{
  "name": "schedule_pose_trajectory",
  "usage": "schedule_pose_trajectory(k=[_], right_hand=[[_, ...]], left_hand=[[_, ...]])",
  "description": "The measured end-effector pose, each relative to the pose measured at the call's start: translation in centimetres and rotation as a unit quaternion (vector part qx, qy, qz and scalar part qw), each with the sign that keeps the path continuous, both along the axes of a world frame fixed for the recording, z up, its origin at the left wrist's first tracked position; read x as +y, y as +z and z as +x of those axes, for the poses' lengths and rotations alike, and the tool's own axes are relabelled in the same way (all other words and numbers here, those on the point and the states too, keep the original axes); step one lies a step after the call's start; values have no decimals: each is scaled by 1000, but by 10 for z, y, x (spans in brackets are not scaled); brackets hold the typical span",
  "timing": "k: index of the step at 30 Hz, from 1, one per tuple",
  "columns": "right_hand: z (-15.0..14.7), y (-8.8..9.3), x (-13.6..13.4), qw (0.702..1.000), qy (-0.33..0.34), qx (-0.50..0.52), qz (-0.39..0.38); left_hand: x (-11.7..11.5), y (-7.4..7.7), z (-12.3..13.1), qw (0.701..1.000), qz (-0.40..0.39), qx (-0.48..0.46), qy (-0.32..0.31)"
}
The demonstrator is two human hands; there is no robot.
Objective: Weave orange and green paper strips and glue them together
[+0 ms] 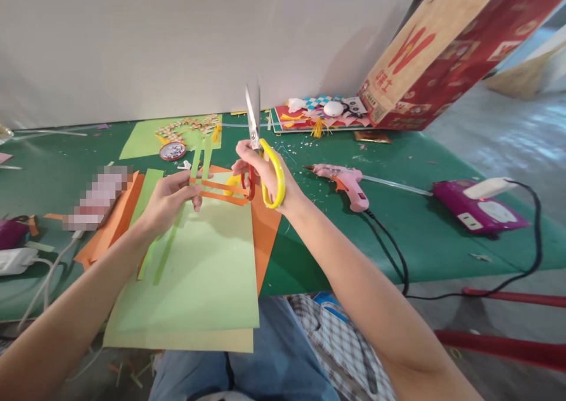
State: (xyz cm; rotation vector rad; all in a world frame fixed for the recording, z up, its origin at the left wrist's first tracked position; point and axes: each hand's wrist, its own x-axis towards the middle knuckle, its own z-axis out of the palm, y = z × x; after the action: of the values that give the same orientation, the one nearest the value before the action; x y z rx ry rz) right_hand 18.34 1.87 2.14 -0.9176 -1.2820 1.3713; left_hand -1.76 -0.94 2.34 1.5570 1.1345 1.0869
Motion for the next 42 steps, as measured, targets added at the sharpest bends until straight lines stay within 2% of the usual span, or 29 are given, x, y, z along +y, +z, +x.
schedule_pose_trajectory(k=[4,9,14,19,24,32,36,39,42], right_hand=[[-4,4,-7,999,36,-30,-24],[-5,4,-10,992,59,-107,9],[-6,1,-7,990,58,-123,37],[-6,3,-6,985,85,-142,57],[0,5,-5,987,43,-143,60],[6,4,4,991,-82,-84,57],[7,7,5,984,-143,-85,60],[8,8,7,982,-142,-97,82],[11,5,8,975,-115,-152,112]], left_hand=[[-1,1,0,1000,14,23,-11],[1,-2,-1,999,28,20,-1],[-1,-1,0,999,31,45,-3],[0,0,1,997,39,67,27],[2,-1,0,996,45,48,55],[7,-4,-3,992,66,-1,108],[12,-8,-6,990,27,-68,123],[14,-8,-6,982,-28,-122,142],[13,-5,-5,975,-62,-154,149]])
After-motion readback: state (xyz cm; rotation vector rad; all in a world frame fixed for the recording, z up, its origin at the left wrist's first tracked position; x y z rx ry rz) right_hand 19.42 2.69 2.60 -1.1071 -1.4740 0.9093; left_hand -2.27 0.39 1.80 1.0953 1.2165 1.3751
